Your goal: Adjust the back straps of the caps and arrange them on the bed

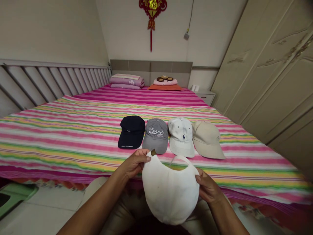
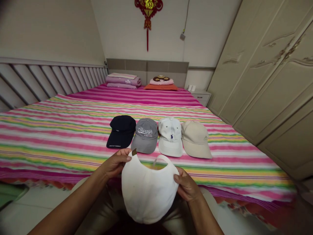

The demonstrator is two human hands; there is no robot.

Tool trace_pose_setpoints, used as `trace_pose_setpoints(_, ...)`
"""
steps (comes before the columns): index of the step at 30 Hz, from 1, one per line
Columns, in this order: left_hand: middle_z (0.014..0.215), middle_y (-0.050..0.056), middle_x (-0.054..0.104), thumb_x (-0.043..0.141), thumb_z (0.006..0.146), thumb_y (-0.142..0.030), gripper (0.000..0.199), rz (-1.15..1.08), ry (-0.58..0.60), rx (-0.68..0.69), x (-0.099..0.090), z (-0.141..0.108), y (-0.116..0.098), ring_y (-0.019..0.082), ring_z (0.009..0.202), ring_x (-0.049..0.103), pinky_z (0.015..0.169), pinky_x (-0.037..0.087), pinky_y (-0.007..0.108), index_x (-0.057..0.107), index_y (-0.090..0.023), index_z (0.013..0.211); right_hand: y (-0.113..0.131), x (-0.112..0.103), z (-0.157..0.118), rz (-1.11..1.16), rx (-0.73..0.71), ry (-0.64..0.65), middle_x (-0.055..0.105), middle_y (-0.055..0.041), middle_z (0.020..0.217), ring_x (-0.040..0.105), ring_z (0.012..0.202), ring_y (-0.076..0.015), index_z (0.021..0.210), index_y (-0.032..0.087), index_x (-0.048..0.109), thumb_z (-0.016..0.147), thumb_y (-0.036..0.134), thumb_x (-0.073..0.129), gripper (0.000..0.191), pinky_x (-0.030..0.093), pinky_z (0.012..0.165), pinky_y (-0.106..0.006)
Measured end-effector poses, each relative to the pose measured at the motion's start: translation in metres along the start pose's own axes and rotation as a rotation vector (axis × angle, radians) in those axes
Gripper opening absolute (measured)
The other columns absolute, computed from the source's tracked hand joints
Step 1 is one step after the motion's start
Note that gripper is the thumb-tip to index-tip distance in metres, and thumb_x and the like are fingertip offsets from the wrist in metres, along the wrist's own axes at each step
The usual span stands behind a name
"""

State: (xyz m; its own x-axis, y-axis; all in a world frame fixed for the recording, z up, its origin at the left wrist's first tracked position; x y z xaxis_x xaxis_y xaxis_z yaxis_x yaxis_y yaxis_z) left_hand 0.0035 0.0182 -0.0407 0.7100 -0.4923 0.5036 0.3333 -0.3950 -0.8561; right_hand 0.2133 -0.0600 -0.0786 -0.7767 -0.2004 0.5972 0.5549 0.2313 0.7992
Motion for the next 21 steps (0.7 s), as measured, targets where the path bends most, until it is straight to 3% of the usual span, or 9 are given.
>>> trace_pose_setpoints(4, 0.054, 0.001, 0.058, 0.070, 0.057, -0.021, 0.017, 0.029, -0.024, 0.010, 0.004, -0.001, 0.001, 0.008, 0.045, 0.050, 0.047, 0.035, 0.020, 0.057, -0.011, 0.064, 0.008, 0.008, 0.001, -0.066, -0.003, -0.003, 0.065, -0.0044, 0.067, 0.058, 0.058, -0.0155, 0.082, 0.015, 0.065, 0.063, 0.037, 0.069, 0.030, 0.043, 0.059, -0.026)
trace_pose_setpoints(8, 0.053, 0.000, 0.056, 0.070, 0.058, -0.023, 0.019, 0.039, -0.028, 0.008, 0.011, -0.001, 0.003, 0.008, 0.044, 0.048, 0.046, 0.034, 0.020, 0.055, -0.012, 0.063, 0.017, 0.016, 0.005, -0.216, -0.032, -0.091, 0.056, -0.0004, 0.057, 0.046, 0.049, -0.0083, 0.069, 0.013, 0.061, 0.073, 0.040, 0.060, 0.027, 0.034, 0.046, -0.018)
trace_pose_setpoints(15, 0.051, -0.001, 0.054, 0.072, 0.056, -0.026, 0.025, 0.108, -0.048, 0.006, 0.019, 0.000, 0.006, 0.006, 0.040, 0.046, 0.041, 0.032, 0.018, 0.053, -0.012, 0.063, 0.030, 0.036, 0.010, -0.297, -0.159, -0.108, 0.050, 0.0024, 0.050, 0.043, 0.047, -0.0090, 0.070, 0.015, 0.058, 0.072, 0.037, 0.061, 0.022, 0.033, 0.049, -0.022)
trace_pose_setpoints(21, 0.050, -0.001, 0.055, 0.074, 0.053, -0.028, 0.028, 0.113, -0.085, -0.001, 0.024, 0.002, 0.008, 0.006, 0.039, 0.047, 0.039, 0.034, 0.017, 0.057, -0.011, 0.065, 0.033, 0.055, 0.016, -0.357, -0.148, -0.085, 0.043, 0.0058, 0.042, 0.032, 0.037, -0.0048, 0.071, 0.015, 0.057, 0.075, 0.039, 0.057, 0.025, 0.023, 0.041, -0.019)
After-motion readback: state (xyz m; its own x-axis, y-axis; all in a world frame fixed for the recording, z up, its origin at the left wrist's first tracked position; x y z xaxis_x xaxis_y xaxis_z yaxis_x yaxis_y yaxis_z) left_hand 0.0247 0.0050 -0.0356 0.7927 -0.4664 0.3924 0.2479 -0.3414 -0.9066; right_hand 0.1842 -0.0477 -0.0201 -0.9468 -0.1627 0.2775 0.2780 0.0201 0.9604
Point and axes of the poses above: each hand's wrist, its own z-axis towards the middle knuckle, its own x-axis out of the palm, y = z × x, the point moved 4 cm from there along z, towards the middle knuckle
